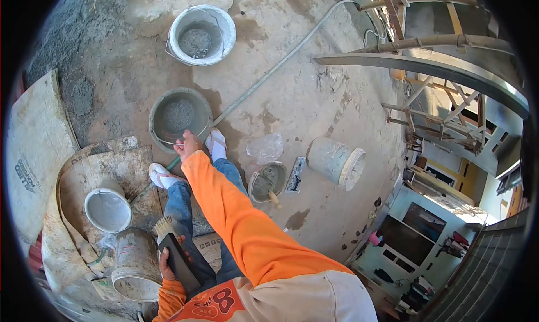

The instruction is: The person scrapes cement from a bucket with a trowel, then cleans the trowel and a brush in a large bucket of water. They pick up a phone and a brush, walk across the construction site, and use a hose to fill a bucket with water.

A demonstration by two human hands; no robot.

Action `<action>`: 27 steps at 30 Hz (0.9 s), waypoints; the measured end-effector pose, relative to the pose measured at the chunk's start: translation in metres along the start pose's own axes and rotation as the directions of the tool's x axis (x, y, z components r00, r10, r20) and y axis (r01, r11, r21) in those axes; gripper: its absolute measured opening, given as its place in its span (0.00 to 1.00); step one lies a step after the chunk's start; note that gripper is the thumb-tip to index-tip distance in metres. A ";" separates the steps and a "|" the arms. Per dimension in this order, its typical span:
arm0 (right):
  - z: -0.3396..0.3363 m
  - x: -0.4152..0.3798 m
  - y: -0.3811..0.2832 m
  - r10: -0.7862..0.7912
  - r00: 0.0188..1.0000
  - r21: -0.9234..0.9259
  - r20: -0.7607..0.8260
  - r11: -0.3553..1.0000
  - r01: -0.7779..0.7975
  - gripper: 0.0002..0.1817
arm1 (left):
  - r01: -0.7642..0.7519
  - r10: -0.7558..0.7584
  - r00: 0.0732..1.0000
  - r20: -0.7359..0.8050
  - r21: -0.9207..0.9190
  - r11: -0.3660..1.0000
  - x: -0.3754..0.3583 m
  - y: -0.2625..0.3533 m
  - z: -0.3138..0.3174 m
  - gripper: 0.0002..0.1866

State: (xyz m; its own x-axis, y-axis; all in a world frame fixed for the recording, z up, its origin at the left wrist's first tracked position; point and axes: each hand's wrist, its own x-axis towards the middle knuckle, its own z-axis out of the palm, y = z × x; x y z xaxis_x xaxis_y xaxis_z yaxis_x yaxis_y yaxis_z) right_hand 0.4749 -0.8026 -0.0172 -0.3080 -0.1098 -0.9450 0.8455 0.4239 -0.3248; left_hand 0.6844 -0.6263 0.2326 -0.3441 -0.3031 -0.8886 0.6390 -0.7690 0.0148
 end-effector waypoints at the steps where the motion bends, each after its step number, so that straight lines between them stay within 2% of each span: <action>1: 0.007 -0.011 -0.016 -0.019 1.000 0.039 0.012 0.999 0.019 0.18 | -0.025 0.027 0.999 -0.033 0.052 0.998 -0.002 0.004 0.001 0.27; 3: 0.013 -0.029 -0.051 -0.020 1.000 0.284 0.009 0.959 0.017 0.18 | -0.022 0.021 1.000 0.011 0.096 0.995 -0.007 0.013 -0.004 0.27; 6: -0.001 -0.061 -0.095 -0.062 0.991 0.341 0.122 0.940 0.017 0.18 | 0.000 -0.005 0.999 0.034 0.160 0.987 -0.019 0.034 -0.001 0.26; 8: -0.015 -0.076 -0.113 -0.090 0.991 0.334 0.102 0.941 0.051 0.16 | 0.003 -0.013 0.999 0.048 0.201 0.980 -0.021 0.046 0.008 0.25; 10: -0.032 -0.069 -0.116 -0.131 0.985 0.158 0.114 0.981 0.112 0.15 | 0.026 -0.045 0.997 0.065 0.272 0.962 -0.022 0.058 0.019 0.24; 11: -0.032 -0.073 -0.116 -0.147 0.982 0.184 0.118 0.975 0.124 0.15 | 0.020 -0.020 1.000 -0.005 0.344 0.939 -0.019 0.059 0.026 0.27; 13: -0.028 -0.075 -0.113 -0.193 0.980 -0.149 0.039 0.969 0.197 0.16 | 0.007 -0.006 1.000 -0.005 0.423 0.906 -0.016 0.063 0.044 0.27; 14: -0.027 -0.071 -0.112 -0.195 0.980 -0.133 0.043 0.971 0.199 0.16 | 0.001 0.011 1.000 -0.023 0.478 0.878 -0.014 0.062 0.051 0.28; 16: -0.022 -0.053 -0.100 -0.220 0.962 -0.421 0.161 0.866 0.269 0.19 | 0.000 0.021 0.999 -0.035 0.502 0.865 -0.007 0.057 0.060 0.28; 17: -0.013 0.012 -0.066 -0.283 0.951 -0.569 0.121 0.765 0.300 0.21 | 0.001 0.028 0.998 -0.048 0.512 0.859 -0.005 0.053 0.064 0.28; 21: -0.017 -0.032 -0.099 -0.183 0.955 -0.506 0.234 0.815 0.281 0.23 | 0.020 0.018 0.998 -0.066 0.536 0.844 -0.004 0.035 0.084 0.26; 24: -0.023 -0.040 -0.119 -0.133 0.929 -0.367 0.345 0.892 0.264 0.28 | 0.031 -0.001 0.999 -0.054 0.540 0.841 -0.005 0.015 0.110 0.27; 26: -0.034 -0.047 -0.120 -0.259 0.906 -0.568 0.335 0.712 0.413 0.35 | 0.028 0.016 0.997 -0.072 0.571 0.821 0.001 0.005 0.120 0.27; 27: -0.055 -0.056 -0.130 -0.212 0.896 -0.613 0.391 0.667 0.425 0.36 | 0.043 0.007 0.996 -0.086 0.571 0.820 0.004 -0.001 0.130 0.27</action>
State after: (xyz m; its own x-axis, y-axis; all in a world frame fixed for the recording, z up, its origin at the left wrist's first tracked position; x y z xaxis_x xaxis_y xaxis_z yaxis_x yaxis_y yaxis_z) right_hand 0.3582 -0.8023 0.0800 -0.2844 -0.5395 -0.7925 0.1655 0.7866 -0.5949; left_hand 0.5932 -0.6995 0.2886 -0.2791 -0.2590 -0.9247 0.1164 -0.9650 0.2352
